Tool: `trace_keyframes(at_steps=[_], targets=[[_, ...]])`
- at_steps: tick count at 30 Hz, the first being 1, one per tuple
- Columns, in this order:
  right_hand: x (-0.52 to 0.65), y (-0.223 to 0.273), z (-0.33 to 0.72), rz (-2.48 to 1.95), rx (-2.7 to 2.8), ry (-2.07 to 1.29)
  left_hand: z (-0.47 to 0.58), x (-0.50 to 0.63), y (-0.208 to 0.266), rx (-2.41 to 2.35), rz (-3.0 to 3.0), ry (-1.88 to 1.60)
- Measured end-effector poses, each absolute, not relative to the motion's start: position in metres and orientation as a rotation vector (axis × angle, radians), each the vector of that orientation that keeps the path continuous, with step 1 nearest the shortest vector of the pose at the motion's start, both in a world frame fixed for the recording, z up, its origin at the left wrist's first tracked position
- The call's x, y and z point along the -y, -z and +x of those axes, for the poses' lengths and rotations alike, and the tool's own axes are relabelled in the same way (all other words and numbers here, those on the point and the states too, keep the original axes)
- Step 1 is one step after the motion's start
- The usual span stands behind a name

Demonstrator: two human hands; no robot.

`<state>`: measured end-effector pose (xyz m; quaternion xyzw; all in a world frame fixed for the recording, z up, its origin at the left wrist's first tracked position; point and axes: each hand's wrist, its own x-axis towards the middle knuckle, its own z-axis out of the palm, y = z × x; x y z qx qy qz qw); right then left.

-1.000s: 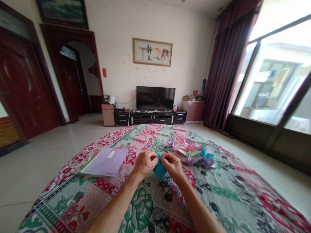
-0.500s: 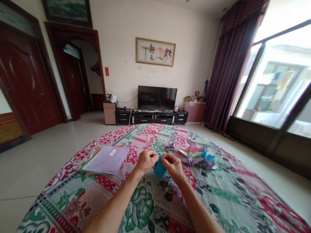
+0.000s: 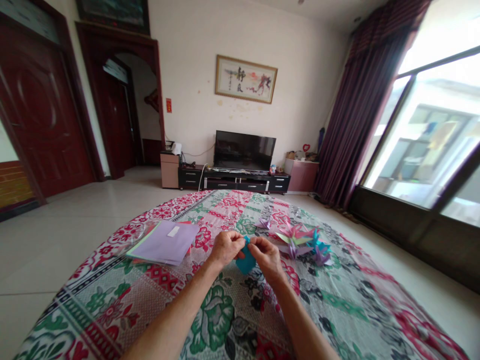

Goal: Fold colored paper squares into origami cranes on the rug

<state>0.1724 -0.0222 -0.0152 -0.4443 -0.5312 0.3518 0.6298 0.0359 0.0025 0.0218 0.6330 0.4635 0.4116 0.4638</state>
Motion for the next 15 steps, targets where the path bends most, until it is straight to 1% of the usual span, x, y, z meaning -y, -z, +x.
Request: trace_keyframes(at_steps=[9,15], targets=[[0.0245,0.0104,0.1707,-1.034,1.23,-0.803,0.0334,-0.01,-0.0122,-1.1,1.627,-1.019],[0.0247,0.0103,0.171,-1.027,1.219,-0.817,0.0317,-0.0099,-0.014,-1.091,1.635,-0.984]])
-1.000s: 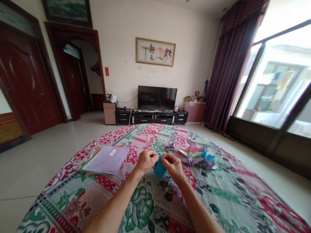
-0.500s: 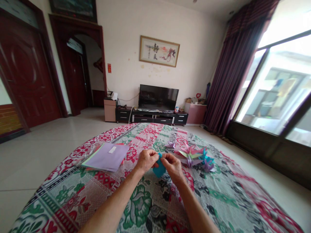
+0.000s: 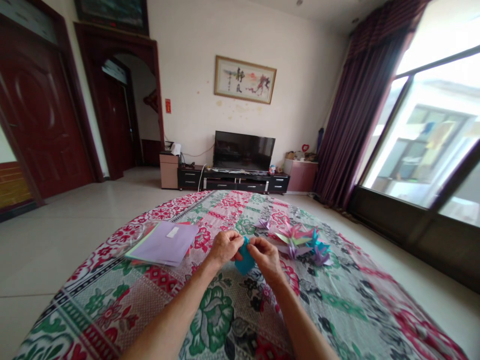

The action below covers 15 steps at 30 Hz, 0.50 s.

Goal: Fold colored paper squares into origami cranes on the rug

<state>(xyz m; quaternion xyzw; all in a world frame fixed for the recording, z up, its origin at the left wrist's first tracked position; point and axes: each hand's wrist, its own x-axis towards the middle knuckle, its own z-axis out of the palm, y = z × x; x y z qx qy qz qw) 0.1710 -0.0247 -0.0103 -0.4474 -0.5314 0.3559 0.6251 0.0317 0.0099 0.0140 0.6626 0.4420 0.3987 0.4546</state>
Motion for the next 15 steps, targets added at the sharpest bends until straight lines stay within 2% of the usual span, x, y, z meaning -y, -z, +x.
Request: trace_keyframes(at_steps=[15], targets=[[0.0258,0.0089,0.1645,-1.01,1.214,-0.857,0.03,-0.0064,-0.0232,-1.191,1.746,-1.067]])
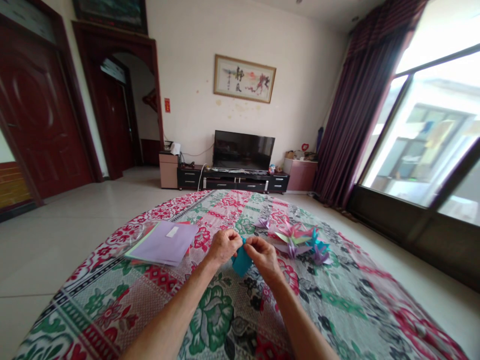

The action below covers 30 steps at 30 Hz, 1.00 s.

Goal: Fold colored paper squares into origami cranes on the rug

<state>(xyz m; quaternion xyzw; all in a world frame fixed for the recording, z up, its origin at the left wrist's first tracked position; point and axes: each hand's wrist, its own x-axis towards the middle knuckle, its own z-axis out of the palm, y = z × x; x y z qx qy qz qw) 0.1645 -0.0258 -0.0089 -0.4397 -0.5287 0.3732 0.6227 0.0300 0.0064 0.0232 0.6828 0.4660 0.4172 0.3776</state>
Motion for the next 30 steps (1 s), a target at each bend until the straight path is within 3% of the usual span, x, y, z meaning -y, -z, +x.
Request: trace_keyframes(at_steps=[11,18,30], targets=[[0.028,-0.001,0.169,-0.906,1.066,-0.955,0.026,-0.009,-0.021,-1.156,1.737,-1.242],[0.026,0.003,0.172,-0.927,1.083,-0.936,0.024,-0.01,-0.009,-0.943,1.456,-0.931],[0.021,0.01,0.172,-1.006,1.133,-0.848,0.026,-0.01,-0.007,-0.901,1.467,-0.955]])
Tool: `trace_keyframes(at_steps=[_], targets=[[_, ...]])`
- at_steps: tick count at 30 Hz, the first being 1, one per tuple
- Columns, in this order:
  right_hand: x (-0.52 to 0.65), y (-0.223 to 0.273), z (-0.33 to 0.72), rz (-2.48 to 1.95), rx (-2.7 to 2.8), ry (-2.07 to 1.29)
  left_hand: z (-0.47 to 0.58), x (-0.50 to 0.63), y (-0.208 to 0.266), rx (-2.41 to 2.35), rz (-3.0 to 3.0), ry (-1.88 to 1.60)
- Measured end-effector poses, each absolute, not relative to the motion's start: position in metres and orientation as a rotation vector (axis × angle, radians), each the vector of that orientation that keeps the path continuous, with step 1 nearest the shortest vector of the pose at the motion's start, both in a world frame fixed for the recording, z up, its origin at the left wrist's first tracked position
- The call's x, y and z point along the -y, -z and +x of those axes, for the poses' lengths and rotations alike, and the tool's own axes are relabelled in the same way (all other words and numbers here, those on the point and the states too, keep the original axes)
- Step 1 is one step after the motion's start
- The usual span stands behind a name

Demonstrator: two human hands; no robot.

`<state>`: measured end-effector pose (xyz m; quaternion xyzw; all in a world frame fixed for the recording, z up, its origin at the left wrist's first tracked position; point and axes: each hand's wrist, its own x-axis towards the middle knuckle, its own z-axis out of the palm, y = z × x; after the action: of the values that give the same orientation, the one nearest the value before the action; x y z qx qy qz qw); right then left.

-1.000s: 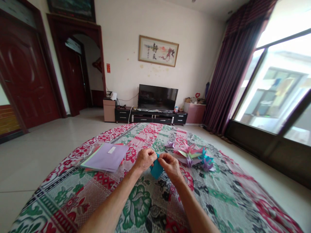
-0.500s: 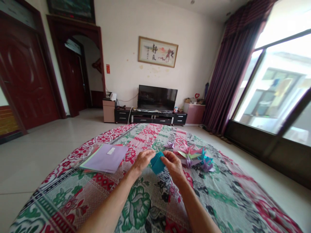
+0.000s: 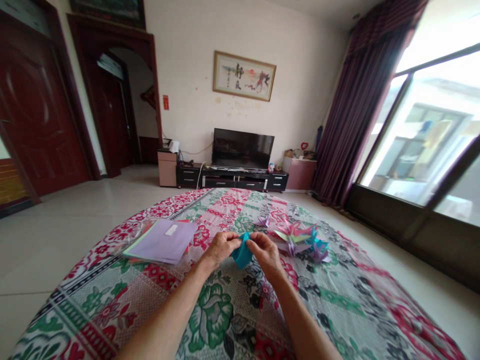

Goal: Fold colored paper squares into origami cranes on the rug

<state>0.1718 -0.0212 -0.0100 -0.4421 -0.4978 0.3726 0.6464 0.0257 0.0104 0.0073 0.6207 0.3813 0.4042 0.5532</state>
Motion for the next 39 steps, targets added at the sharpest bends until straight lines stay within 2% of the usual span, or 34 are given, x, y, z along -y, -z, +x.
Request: trace_keyframes(at_steps=[13,27,39], targets=[[0.029,-0.001,0.169,-0.96,1.121,-0.989,0.026,-0.009,-0.011,-0.851,1.524,-0.955],[0.027,0.002,0.168,-0.981,1.05,-0.973,0.02,-0.008,-0.013,-0.824,1.692,-0.964],[0.025,0.006,0.166,-1.016,1.005,-0.884,0.02,-0.01,-0.008,-0.701,1.544,-0.856]])
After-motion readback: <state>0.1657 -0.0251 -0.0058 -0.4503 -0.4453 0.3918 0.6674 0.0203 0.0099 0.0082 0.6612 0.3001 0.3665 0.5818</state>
